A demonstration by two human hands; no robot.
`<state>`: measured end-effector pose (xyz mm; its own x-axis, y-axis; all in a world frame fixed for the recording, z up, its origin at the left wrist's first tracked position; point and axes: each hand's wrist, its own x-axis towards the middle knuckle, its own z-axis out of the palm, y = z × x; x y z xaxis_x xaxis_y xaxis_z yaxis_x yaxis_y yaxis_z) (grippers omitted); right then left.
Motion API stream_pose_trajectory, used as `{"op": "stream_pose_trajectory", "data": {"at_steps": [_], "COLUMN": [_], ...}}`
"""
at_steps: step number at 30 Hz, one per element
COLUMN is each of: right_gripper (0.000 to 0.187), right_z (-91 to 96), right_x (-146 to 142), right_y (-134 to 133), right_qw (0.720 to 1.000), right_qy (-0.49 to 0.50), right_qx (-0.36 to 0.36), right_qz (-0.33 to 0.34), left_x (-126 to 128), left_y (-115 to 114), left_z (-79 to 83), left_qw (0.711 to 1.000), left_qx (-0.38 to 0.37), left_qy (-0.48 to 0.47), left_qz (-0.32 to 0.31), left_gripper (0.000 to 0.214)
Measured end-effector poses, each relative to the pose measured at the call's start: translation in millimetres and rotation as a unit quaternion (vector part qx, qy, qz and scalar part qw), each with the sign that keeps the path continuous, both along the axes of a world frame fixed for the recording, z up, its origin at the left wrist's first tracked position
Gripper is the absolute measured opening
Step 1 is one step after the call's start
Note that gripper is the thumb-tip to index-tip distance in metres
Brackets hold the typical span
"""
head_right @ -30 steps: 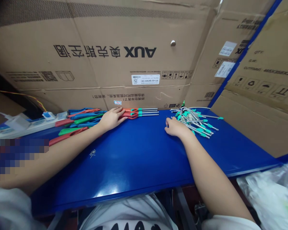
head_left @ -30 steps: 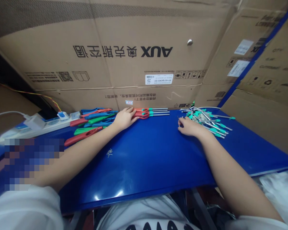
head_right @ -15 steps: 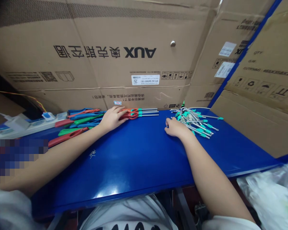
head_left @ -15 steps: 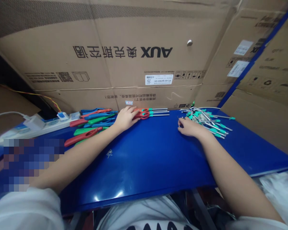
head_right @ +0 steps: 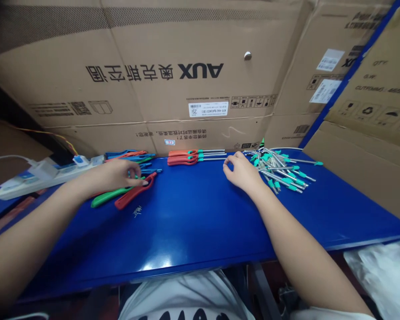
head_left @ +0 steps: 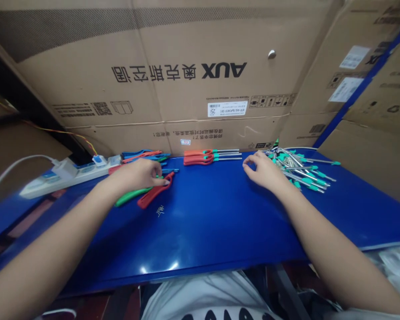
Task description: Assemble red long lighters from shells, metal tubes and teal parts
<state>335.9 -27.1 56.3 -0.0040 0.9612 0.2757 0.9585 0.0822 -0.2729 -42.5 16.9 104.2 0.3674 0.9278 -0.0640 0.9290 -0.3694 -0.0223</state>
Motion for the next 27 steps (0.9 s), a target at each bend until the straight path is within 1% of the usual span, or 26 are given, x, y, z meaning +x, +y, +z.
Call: {"op": "stream_pose_trajectory", "data": {"at_steps": [2, 5, 7, 11, 15, 17, 19, 21, 23, 25, 27], "right_gripper": [0.018, 0.017, 0.017, 0.016, 0.015, 0.014, 0.014, 0.014, 0.015, 0.020, 0.028], "right_z": [-0.5, -4.3, -7.6, -13.3, -18.4, -20.4, -21.3, -20.5, -16.9, -10.3, -1.2], "right_x": [-13, -29, -36, -41, -39, -38, -39, -43, -50, -60, -71], "right_y": [-3, -8, -10, -11, -8, -7, -8, -11, -17, -25, -33], "right_qw": [0.999, 0.998, 0.997, 0.994, 0.988, 0.984, 0.980, 0.974, 0.964, 0.954, 0.946], "right_qy": [0.016, 0.033, 0.039, 0.048, 0.066, 0.076, 0.083, 0.096, 0.109, 0.101, 0.062], "right_qx": [0.020, 0.038, 0.041, 0.038, 0.075, 0.094, 0.108, 0.118, 0.119, 0.095, 0.039], "right_qz": [0.019, 0.046, 0.062, 0.087, 0.121, 0.133, 0.144, 0.167, 0.210, 0.265, 0.317], "left_x": [-1, 2, 5, 7, 8, 8, 10, 13, 18, 27, 38], "left_y": [-14, -27, -29, -28, -32, -36, -39, -43, -48, -55, -63], "left_z": [-4.1, -14.0, -19.3, -24.6, -25.4, -23.6, -21.0, -19.5, -20.9, -25.5, -32.0], "left_qw": [0.999, 0.995, 0.994, 0.993, 0.993, 0.994, 0.996, 0.999, 0.999, 0.994, 0.986], "left_qx": [-0.015, -0.015, -0.022, -0.028, -0.032, -0.027, 0.002, 0.032, 0.026, 0.021, 0.007], "left_qy": [0.021, 0.052, 0.067, 0.079, 0.079, 0.076, 0.064, 0.029, -0.031, -0.090, -0.130], "left_qz": [0.043, 0.080, 0.084, 0.089, 0.080, 0.071, 0.055, 0.028, -0.007, -0.057, -0.102], "left_gripper": [0.034, 0.023, 0.024, 0.035, 0.039, 0.037, 0.031, 0.026, 0.024, 0.028, 0.030]}}
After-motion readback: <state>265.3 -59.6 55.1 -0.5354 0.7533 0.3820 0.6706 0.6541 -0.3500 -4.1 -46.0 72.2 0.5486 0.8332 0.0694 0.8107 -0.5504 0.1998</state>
